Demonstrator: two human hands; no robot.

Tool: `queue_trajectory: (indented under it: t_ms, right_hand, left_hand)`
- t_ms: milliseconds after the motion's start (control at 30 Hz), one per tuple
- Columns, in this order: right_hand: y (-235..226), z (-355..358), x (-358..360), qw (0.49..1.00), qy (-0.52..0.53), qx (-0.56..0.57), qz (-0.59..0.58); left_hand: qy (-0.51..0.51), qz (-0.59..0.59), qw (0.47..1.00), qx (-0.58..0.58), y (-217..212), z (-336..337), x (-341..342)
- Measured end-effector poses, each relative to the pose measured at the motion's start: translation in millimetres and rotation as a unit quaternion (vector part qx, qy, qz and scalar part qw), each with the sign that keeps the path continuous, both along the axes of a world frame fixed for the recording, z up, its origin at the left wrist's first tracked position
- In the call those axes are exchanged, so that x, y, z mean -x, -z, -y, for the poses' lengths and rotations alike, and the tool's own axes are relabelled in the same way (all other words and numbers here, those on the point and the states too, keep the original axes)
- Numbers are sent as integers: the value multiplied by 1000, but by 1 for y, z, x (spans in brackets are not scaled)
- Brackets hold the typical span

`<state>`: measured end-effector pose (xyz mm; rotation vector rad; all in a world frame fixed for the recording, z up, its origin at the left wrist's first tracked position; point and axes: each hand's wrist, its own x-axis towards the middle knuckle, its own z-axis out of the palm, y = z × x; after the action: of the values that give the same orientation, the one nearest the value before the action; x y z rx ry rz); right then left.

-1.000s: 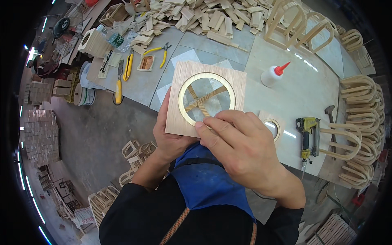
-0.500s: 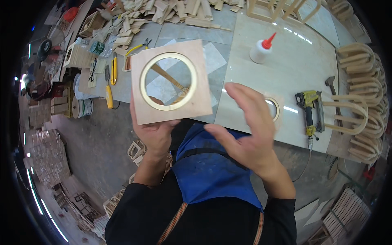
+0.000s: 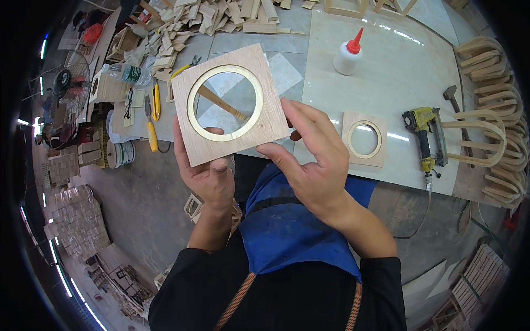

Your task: Assembling wooden frames and components using wood glue and a pneumatic nail gun on a factory production line.

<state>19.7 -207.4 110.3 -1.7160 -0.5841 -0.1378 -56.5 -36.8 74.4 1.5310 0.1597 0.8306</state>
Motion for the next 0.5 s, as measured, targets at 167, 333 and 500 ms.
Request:
queue_trajectory:
  t_ms: [167, 333, 500]
  right_hand:
    - [-1, -2, 0, 1000, 4, 4, 14]
    - [1, -5, 4, 1000, 14, -8, 17]
    - [4, -5, 13, 999, 29, -8, 18]
  left_hand:
    - [-8, -12, 1000, -5, 5, -2, 5]
    - [36, -19, 998, 52, 7, -3, 11]
    - [36, -10, 998, 55, 7, -1, 15]
